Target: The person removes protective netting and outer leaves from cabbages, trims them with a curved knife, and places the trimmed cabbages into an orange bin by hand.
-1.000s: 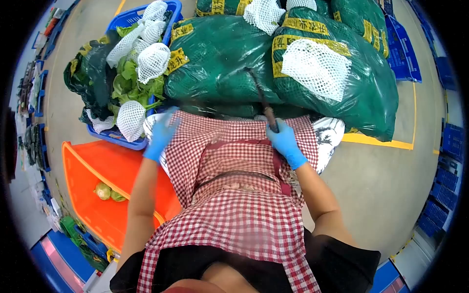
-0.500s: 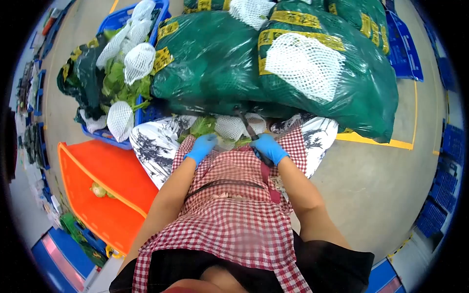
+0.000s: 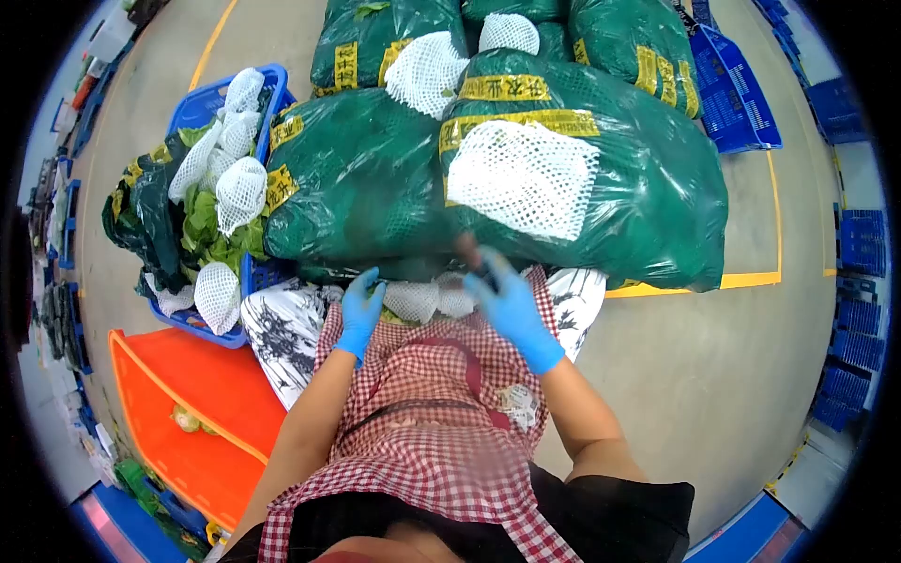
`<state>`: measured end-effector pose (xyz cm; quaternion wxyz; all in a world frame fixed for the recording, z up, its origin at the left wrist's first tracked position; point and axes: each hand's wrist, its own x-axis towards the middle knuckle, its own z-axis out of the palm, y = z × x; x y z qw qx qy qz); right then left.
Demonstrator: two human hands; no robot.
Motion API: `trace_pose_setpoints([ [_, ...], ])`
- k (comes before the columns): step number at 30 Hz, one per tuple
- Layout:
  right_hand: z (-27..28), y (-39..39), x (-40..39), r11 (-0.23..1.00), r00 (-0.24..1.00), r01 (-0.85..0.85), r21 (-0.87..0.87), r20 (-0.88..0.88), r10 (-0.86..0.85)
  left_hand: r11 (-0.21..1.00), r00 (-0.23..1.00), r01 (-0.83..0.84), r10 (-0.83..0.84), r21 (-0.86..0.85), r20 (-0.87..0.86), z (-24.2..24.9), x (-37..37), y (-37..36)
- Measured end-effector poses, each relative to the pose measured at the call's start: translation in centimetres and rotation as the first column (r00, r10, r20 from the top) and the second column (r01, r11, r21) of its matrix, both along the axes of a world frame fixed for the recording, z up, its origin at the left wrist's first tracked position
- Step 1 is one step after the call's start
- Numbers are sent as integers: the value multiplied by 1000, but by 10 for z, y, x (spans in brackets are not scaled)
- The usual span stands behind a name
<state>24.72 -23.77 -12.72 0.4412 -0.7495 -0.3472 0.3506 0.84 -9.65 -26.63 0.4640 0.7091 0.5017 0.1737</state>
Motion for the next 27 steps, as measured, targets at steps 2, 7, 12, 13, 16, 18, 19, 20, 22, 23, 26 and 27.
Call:
trace_pose_setpoints([
  [2,0,9,42,969,967,248,7,68,-247,981,992,124,-127,152,13,64,57,23],
  [7,64,-1,67,749,731,639,176,-443,-520,509,756,630,-575,586,-313,165,203,29],
  [12,47,-81,55,704,655,709,54,-421,-628,582,641,765,-654,275,-401,122,273,73],
  [13,41,-99,53,696,644,718,16,-395,-655,583,722,691,-589,428,-363,123,258,96],
  [16,21,-138,61,645,584,762,-50,-378,-719,836,900,323,-128,443,-416,126,190,224],
  [18,19,-146,75,646,617,763,-11,-285,-733,731,888,388,-131,562,-442,146,126,284],
  [19,21,-144,85,661,647,751,10,-214,-732,831,739,347,44,435,-673,137,104,311],
  [20,27,-138,94,676,671,737,33,-160,-724,906,379,269,212,326,-901,185,119,282],
  [22,40,-113,113,712,716,698,73,-51,-696,698,684,382,227,605,-693,159,123,270],
  [23,45,-100,120,712,715,698,72,-117,-689,622,785,461,46,633,-617,145,130,269],
  [26,61,-74,138,686,689,720,101,-217,-691,535,782,591,-564,604,-265,151,208,160],
  [27,67,-70,142,662,671,740,121,-197,-715,437,680,692,-662,574,-315,152,234,134],
])
